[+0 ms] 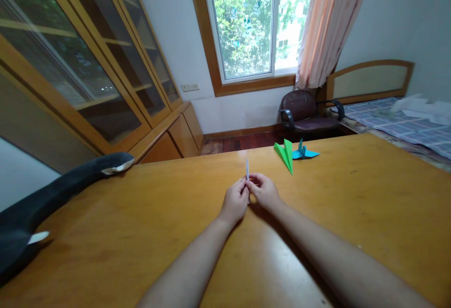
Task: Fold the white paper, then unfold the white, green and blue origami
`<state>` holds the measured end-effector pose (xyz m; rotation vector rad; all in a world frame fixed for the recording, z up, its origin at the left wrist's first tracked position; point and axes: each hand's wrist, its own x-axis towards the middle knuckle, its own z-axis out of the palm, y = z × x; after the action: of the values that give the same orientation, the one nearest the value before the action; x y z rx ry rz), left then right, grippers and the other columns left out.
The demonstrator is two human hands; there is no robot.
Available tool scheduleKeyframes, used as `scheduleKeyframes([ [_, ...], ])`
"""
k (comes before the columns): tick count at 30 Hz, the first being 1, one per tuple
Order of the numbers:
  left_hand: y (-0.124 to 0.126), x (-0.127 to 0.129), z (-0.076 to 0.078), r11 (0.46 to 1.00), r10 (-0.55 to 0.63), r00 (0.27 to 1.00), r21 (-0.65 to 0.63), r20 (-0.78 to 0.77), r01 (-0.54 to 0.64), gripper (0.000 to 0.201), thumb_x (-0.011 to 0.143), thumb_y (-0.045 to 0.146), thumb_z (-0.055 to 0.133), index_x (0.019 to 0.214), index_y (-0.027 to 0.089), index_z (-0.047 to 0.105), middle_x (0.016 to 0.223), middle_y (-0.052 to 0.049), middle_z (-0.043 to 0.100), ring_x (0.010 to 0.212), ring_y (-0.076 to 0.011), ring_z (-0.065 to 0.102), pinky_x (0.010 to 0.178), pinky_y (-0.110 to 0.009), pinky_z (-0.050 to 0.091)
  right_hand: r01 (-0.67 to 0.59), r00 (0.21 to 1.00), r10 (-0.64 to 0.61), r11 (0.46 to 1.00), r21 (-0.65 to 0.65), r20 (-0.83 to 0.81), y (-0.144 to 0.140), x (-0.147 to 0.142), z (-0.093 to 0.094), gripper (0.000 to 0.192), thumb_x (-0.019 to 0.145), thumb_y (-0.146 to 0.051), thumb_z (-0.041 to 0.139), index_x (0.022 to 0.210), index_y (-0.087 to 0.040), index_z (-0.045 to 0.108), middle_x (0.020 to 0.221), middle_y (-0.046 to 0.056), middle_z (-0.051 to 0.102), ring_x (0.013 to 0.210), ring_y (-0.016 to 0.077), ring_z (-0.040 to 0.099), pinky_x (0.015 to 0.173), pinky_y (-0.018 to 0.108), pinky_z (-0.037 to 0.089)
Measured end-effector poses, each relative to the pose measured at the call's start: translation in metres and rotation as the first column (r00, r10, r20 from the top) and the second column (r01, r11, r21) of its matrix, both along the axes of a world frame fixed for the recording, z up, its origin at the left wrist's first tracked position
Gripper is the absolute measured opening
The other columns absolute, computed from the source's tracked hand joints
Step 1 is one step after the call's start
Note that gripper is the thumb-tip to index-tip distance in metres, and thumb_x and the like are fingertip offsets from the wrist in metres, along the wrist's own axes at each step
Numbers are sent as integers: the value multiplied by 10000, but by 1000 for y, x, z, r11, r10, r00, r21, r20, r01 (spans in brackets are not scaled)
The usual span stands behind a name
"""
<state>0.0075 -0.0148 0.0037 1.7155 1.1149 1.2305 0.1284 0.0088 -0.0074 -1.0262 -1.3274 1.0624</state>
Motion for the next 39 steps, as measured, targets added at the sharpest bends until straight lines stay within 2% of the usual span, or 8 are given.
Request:
scheduleKeyframes([
  [7,8,-2,-11,949,15,894,-288,448,128,572,713,162,728,1246,139,523,1198,-145,588,956,-210,645,889,-331,530,-96,995,96,995,-6,-22,1,5,0,233,743,-294,607,921,-156,666,921,96,717,830,210,677,768,341,540],
  [12,10,-6,-13,937,74,886,-336,458,96,716,684,152,762,1325,161,443,1252,-172,531,793,-157,667,763,-281,563,-115,993,114,993,20,44,-4,7,9,308,775,-226,538,1058,-173,649,998,85,711,805,191,673,718,316,544],
  [20,11,-5,-16,932,-20,842,-295,539,211,740,656,138,751,1312,202,415,1324,-144,485,967,-204,645,883,-326,527,-105,975,82,989,101,206,-6,7,7,379,756,-167,525,1115,-185,647,1046,76,698,799,174,660,732,307,539],
  [24,11,-2,-18,955,-11,888,-259,460,146,636,670,71,654,1270,176,473,1261,-124,545,952,-186,637,904,-321,506,-82,950,27,983,164,312,-5,5,4,416,768,-150,509,1166,-188,622,1075,87,672,881,185,643,778,307,518],
  [30,3,3,-10,984,178,984,27,6,-179,385,762,93,538,1116,205,643,1064,-63,644,997,-200,590,940,-319,454,-26,863,-94,973,230,497,-7,3,10,286,768,-131,478,966,-192,675,904,62,687,850,202,619,790,322,471],
  [33,4,1,-8,983,182,983,11,25,-182,338,794,137,522,1088,213,670,1071,-62,651,1019,-210,586,961,-333,441,-68,908,-13,982,178,420,-5,3,6,294,751,-113,442,886,-194,690,847,39,693,808,188,624,761,297,470],
  [36,9,-3,-10,978,130,964,-190,232,-86,290,777,158,537,1018,169,700,1046,-83,670,974,-215,611,939,-343,463,-104,973,94,994,37,212,-1,7,3,266,741,-169,484,873,-190,714,868,36,709,833,193,635,781,301,477],
  [39,12,-10,-8,900,135,886,-429,444,78,302,731,193,627,1022,147,693,1020,-101,677,893,-214,634,855,-346,510,-124,992,120,983,-134,-38,2,13,4,227,662,-219,601,845,-174,728,915,57,711,842,205,640,773,312,488],
])
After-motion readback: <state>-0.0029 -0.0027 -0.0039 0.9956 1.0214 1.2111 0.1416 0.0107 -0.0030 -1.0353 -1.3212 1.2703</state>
